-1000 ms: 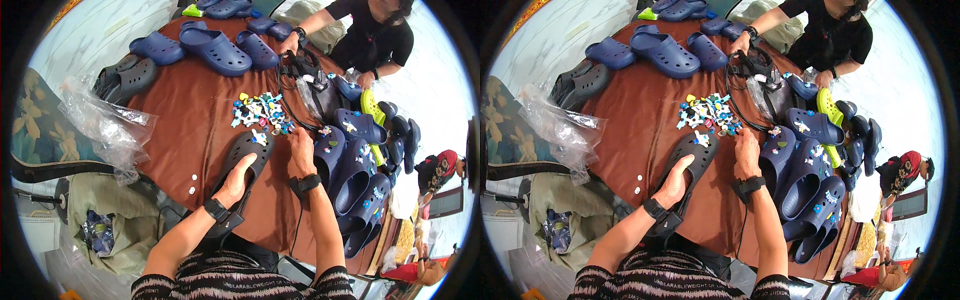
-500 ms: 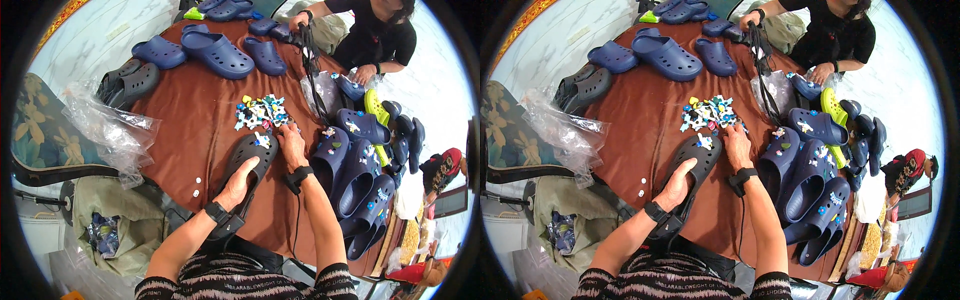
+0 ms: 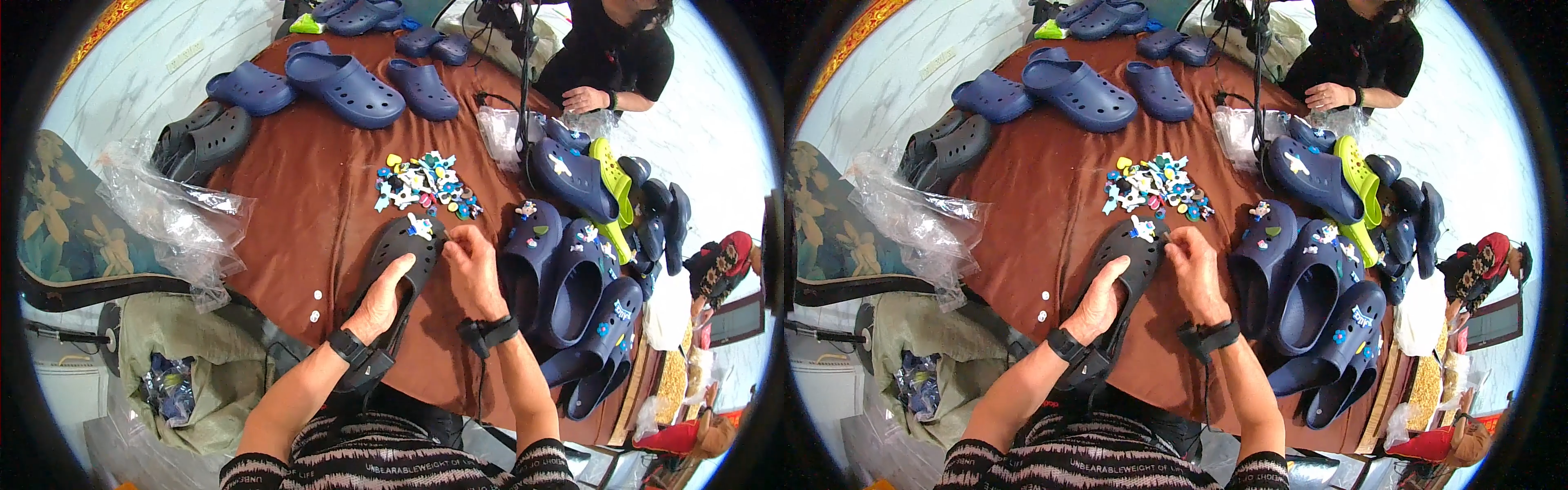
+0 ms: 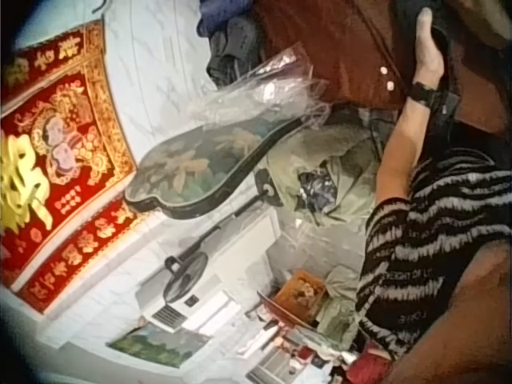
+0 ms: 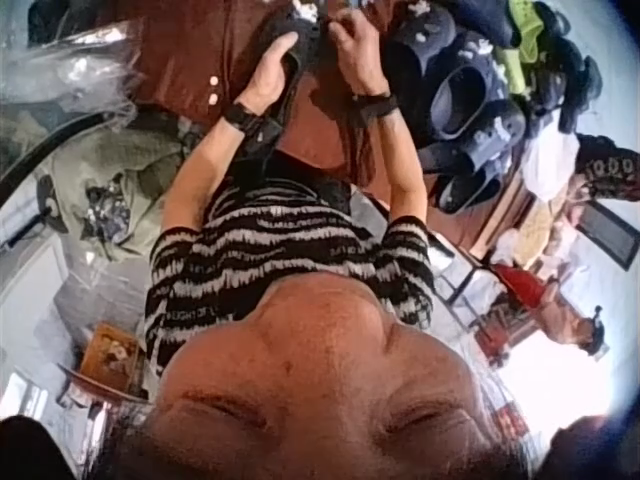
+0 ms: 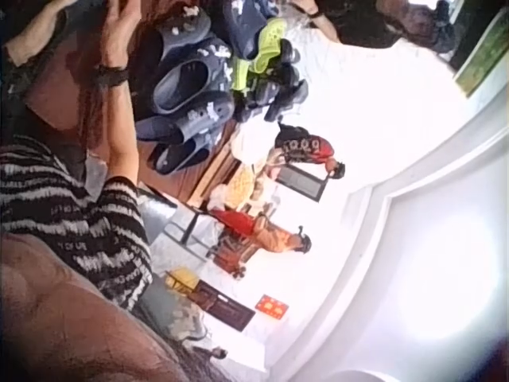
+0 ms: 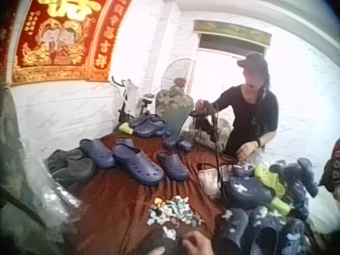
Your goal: Attaching decorative charms to the holes of plastic clogs.
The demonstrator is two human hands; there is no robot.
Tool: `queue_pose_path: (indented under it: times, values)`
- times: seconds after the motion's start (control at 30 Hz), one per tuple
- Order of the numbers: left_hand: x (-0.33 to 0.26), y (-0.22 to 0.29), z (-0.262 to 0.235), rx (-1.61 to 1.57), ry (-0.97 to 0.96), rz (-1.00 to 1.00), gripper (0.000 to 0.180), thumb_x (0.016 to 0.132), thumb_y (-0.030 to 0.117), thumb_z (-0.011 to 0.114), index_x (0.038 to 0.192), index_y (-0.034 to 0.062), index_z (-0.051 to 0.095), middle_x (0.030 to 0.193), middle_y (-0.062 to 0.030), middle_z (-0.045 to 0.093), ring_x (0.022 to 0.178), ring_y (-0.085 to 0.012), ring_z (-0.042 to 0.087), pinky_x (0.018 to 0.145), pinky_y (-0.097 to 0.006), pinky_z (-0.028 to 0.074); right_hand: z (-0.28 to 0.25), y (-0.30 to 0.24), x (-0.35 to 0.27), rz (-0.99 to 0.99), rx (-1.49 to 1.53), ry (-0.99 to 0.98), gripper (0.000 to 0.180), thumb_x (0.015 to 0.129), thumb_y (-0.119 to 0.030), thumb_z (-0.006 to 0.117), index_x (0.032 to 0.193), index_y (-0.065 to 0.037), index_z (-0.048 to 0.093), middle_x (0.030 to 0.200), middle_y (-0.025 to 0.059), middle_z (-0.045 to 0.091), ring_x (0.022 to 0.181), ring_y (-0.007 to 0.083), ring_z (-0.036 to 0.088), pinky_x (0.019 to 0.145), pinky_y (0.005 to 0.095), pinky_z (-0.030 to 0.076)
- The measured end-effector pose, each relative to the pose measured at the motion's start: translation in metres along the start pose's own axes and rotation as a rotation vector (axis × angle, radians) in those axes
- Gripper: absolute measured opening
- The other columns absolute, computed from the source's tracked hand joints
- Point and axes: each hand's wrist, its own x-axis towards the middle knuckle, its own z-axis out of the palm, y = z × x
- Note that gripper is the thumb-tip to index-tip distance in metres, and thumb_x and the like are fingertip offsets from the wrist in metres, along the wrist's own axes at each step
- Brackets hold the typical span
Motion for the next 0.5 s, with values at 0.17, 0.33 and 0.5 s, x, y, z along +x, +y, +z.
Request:
queue_pose_path:
  times: [0.17, 0.33, 0.5]
  values:
    - [0.001, 0.0, 0.0, 0.011, 0.029, 0.001, 0.043, 0.091, 0.029, 0.066, 0.125, 0.004, 0.057, 0.12, -0.0034, 0.058, 0.11, -0.0126, 0.053, 0.098, -0.03, 0.041, 0.007, -0.013, -0.022, -0.212, -0.159, -0.027, 0.019, 0.084, 0.002, 0.064, 0.102, 0.0, 0.06, 0.098, 0.0167, 0.061, 0.088, 0.0329, 0.063, 0.075, 0.0383, 0.05]
    - [0.001, -0.001, 0.001, -0.005, 0.018, 0.011, 0.041, 0.092, 0.029, 0.066, 0.123, 0.0049, 0.057, 0.118, -0.0033, 0.059, 0.11, -0.0121, 0.053, 0.098, -0.029, 0.042, 0.01, -0.013, -0.027, -0.281, -0.191, -0.03, 0.02, 0.082, 0.004, 0.065, 0.101, -0.001, 0.061, 0.099, 0.0165, 0.06, 0.086, 0.0335, 0.063, 0.075, 0.0372, 0.051]
    - [-0.001, -0.001, -0.002, -0.007, 0.043, -0.013, 0.041, 0.092, 0.029, 0.066, 0.124, 0.0049, 0.057, 0.118, -0.0036, 0.059, 0.11, -0.0122, 0.053, 0.098, -0.03, 0.042, 0.011, -0.019, -0.036, -0.366, -0.293, -0.046, 0.021, 0.085, 0.003, 0.061, 0.105, -0.004, 0.061, 0.106, 0.0168, 0.059, 0.093, 0.0385, 0.062, 0.076, 0.0422, 0.053]
